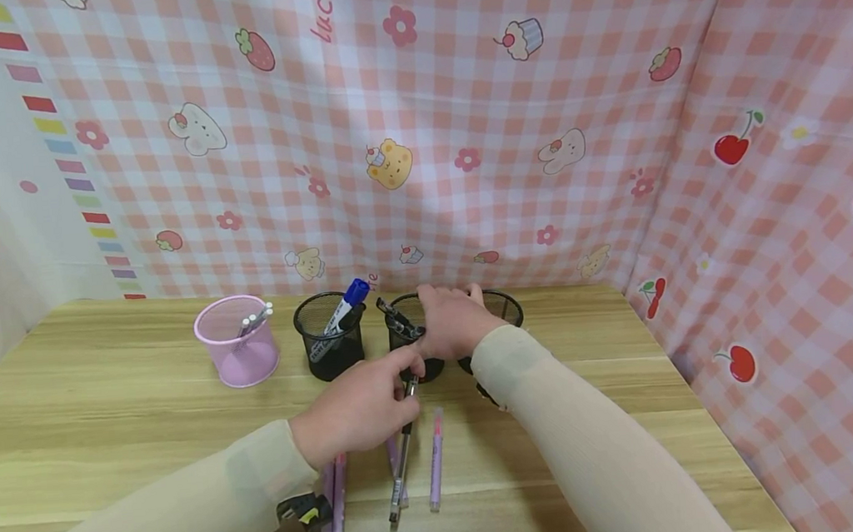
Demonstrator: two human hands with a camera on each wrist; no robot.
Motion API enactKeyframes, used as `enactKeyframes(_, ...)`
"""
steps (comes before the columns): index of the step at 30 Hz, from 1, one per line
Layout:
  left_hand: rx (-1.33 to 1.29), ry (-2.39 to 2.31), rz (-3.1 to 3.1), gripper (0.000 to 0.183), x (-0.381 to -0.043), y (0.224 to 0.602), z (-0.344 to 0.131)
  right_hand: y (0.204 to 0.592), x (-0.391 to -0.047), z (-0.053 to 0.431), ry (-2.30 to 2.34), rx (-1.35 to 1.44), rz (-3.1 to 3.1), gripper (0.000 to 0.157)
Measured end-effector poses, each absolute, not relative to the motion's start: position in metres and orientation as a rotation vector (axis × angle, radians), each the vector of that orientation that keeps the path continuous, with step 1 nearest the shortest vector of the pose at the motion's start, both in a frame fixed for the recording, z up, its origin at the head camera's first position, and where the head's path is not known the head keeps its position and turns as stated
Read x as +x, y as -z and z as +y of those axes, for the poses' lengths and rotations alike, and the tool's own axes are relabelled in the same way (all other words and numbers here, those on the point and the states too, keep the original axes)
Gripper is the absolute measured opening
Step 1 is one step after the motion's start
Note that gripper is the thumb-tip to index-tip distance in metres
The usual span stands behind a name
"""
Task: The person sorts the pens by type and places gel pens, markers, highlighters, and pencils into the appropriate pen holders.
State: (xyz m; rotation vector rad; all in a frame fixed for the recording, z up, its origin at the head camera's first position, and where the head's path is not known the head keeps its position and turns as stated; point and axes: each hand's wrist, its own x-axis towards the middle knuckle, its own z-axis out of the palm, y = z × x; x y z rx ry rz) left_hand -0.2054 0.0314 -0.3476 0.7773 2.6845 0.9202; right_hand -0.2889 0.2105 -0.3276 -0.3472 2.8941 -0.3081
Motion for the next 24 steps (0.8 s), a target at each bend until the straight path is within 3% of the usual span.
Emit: enactKeyframes(24, 0.87, -1.109, 2.721, 0.03, -0.206, 0.332, 0.021, 0.326, -0.288, 0.212, 0.25, -0.383, 2.905, 0.089)
